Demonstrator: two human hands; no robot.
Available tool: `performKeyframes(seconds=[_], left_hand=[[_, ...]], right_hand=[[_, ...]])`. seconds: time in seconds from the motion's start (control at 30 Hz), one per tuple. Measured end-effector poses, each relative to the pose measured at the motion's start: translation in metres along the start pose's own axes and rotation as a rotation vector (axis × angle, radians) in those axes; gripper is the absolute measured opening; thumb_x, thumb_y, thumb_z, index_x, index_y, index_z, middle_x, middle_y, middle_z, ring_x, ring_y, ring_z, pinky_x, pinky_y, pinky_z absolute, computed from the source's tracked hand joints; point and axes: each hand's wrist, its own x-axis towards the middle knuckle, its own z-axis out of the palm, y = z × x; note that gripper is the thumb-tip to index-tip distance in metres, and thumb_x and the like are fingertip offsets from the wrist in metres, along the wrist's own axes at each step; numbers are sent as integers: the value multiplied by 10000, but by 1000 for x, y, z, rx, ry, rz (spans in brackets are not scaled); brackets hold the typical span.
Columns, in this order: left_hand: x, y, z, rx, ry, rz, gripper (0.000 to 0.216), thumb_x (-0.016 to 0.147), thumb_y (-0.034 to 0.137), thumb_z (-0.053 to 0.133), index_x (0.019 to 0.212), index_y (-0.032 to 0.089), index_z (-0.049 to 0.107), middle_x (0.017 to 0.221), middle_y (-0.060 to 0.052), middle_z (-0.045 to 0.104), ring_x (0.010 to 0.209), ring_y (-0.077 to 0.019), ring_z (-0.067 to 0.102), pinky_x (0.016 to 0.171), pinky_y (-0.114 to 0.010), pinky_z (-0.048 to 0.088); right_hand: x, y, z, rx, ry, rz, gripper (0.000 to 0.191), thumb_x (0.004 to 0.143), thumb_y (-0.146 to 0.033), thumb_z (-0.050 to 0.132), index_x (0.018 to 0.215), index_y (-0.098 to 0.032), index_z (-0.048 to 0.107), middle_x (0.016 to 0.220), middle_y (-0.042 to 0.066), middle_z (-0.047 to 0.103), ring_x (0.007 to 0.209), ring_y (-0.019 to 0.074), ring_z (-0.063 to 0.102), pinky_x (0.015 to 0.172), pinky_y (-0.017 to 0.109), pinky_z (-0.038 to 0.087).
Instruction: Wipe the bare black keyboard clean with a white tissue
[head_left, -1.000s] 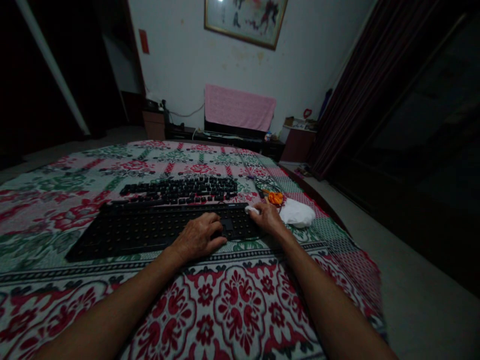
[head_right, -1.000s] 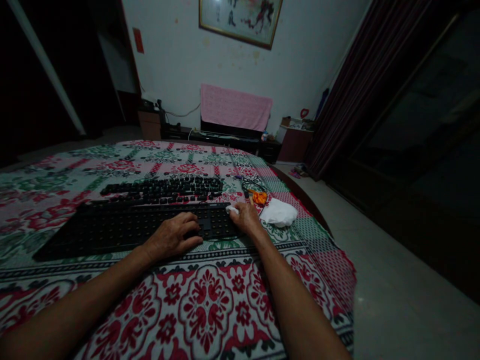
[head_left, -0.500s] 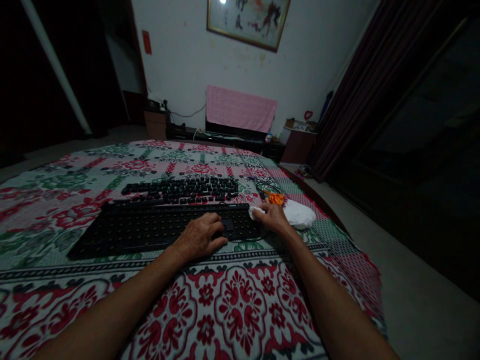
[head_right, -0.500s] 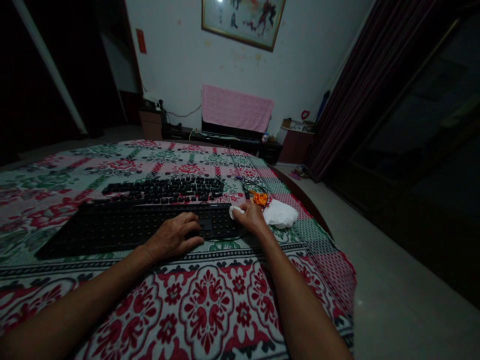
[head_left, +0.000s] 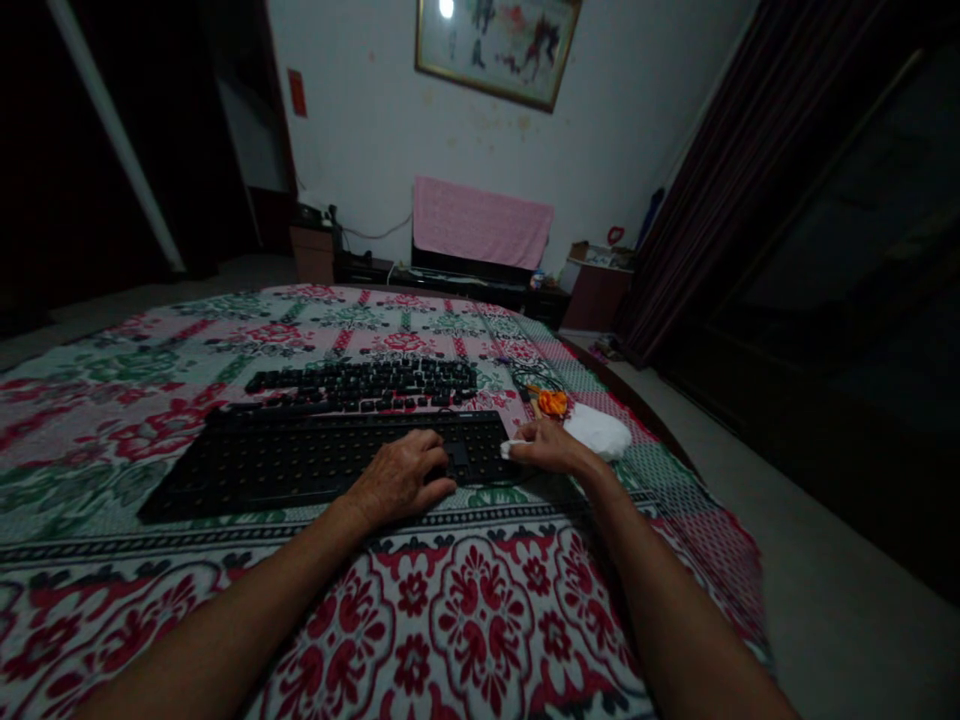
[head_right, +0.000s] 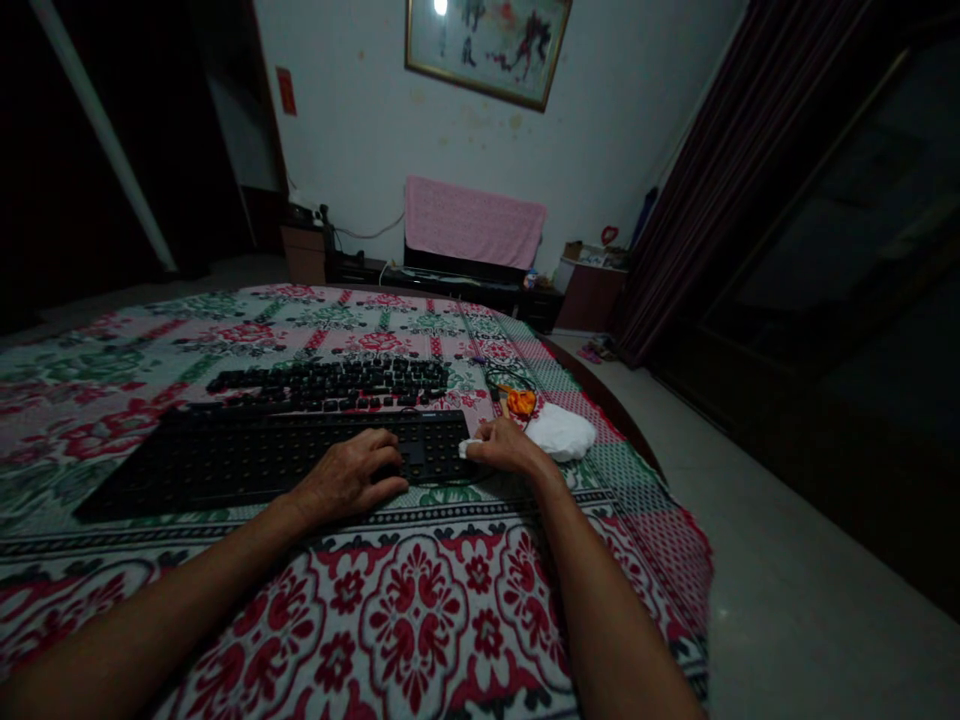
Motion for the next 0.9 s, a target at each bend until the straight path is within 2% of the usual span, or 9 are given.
performKeyframes(seconds=[0.07, 0.13, 0.23, 0.43, 0.57, 0.7, 0.77, 0.9], left_hand=[[0, 0, 0, -1, 2, 5, 222, 813, 400, 509, 846, 193, 582, 947, -51, 528, 889, -177, 496, 747, -290, 437], [0, -1, 1, 3, 3, 9, 229, 817, 402, 502, 849, 190, 582, 958, -54, 528, 895, -178, 495, 745, -288, 439], [0, -1, 1, 4, 3, 9, 232, 817, 403, 499, 854, 190, 584, 973, -56, 528, 904, -179, 494, 745, -289, 442], [0, 0, -1, -6, 10, 8, 228, 820, 391, 498, 867, 189, 591, 969, -57, 531, 907, -178, 498, 759, -291, 444], [0, 1, -3, -11, 0, 6, 217, 813, 386, 508, 855, 192, 594, 949, -53, 535, 896, -179, 501, 750, -292, 445], [0, 2, -4, -10, -9, 3, 220, 817, 390, 503, 854, 193, 593, 951, -51, 535, 895, -180, 498, 750, -295, 442], [0, 3, -5, -7, -10, 1, 217, 816, 389, 504, 854, 195, 592, 947, -50, 534, 895, -181, 497, 745, -293, 439], [0, 2, -4, -1, -5, 4, 211, 817, 383, 505, 854, 192, 588, 938, -52, 532, 885, -178, 497, 744, -292, 438]], right_hand=[[2, 0, 0, -6, 66, 5, 268, 685, -384, 539, 568, -145, 567, 492, -28, 481, 497, 95, 430, 528, 226, 361], [3, -1, 2, -68, 155, -29, 275, 697, -372, 530, 541, -147, 560, 479, -27, 471, 527, 104, 452, 618, 243, 398], [4, -5, 5, -163, 200, -89, 270, 701, -368, 541, 541, -152, 562, 475, -28, 478, 564, 114, 473, 724, 263, 409], [0, -9, 6, -193, 91, -77, 200, 679, -306, 568, 557, -147, 566, 476, -31, 494, 508, 98, 446, 616, 238, 406], [-7, -13, -2, -142, -52, -67, 191, 668, -299, 567, 559, -144, 549, 470, -46, 466, 466, 75, 398, 527, 216, 355], [-13, -18, -10, -134, -160, -82, 209, 655, -308, 575, 532, -146, 529, 445, -65, 420, 455, 59, 373, 545, 211, 342], [-13, -18, -11, -110, -142, -69, 203, 659, -310, 566, 548, -141, 550, 464, -58, 439, 470, 64, 386, 544, 209, 338], [-7, -14, -6, -116, 37, -39, 245, 702, -341, 516, 602, -129, 587, 509, -34, 469, 489, 81, 392, 487, 209, 294]])
